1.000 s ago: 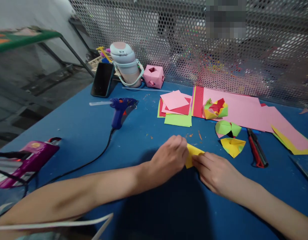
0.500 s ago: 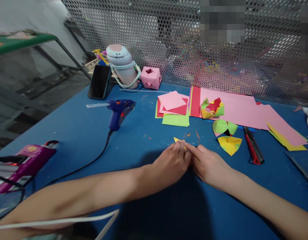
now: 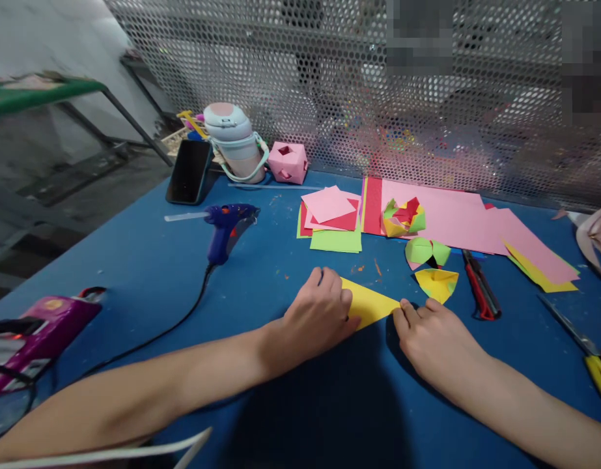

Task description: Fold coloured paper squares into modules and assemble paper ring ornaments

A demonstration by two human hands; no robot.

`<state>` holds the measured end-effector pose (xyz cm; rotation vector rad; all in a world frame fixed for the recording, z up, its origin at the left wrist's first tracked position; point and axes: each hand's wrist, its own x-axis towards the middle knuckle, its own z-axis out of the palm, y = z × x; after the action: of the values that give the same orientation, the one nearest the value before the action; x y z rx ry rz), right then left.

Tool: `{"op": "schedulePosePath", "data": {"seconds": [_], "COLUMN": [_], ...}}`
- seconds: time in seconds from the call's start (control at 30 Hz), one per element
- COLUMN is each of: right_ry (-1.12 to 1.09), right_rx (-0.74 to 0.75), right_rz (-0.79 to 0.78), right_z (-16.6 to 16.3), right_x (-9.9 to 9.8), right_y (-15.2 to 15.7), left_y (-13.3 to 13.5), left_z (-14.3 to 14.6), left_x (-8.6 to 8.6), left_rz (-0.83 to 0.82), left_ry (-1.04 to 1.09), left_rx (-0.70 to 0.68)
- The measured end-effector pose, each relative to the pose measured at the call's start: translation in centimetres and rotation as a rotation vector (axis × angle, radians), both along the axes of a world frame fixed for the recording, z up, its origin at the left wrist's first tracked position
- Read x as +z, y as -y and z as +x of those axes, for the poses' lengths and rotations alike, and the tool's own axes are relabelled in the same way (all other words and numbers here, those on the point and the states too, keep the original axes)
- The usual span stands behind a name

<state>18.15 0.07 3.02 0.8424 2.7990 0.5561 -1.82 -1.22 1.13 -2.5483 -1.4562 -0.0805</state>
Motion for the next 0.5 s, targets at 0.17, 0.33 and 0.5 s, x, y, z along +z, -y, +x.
{"op": "schedulePosePath", "data": {"seconds": [0.17,0.33,0.5], "right_ry": [-0.04,-0.104,-0.098], "right_rx": [-0.014,-0.018,-0.066], "right_rz": [0.02,-0.015,-0.107], "right_z": [-0.9,-0.7,0.1], "right_x": [-0.2,-0.1,0.4], "right_y": [0.3,-0.1,-0.7], "left_y": [-0.5,-0.7,-0.8], "left_z": [-0.1,-0.3,-0.9], "left_x": [-1.5,-1.2,0.5], "left_rz": [0.033,-0.022,-0.104], "left_ry": [0.084,0.066,0.069], "left_rx": [-0.342,-0.275,-0.142]}}
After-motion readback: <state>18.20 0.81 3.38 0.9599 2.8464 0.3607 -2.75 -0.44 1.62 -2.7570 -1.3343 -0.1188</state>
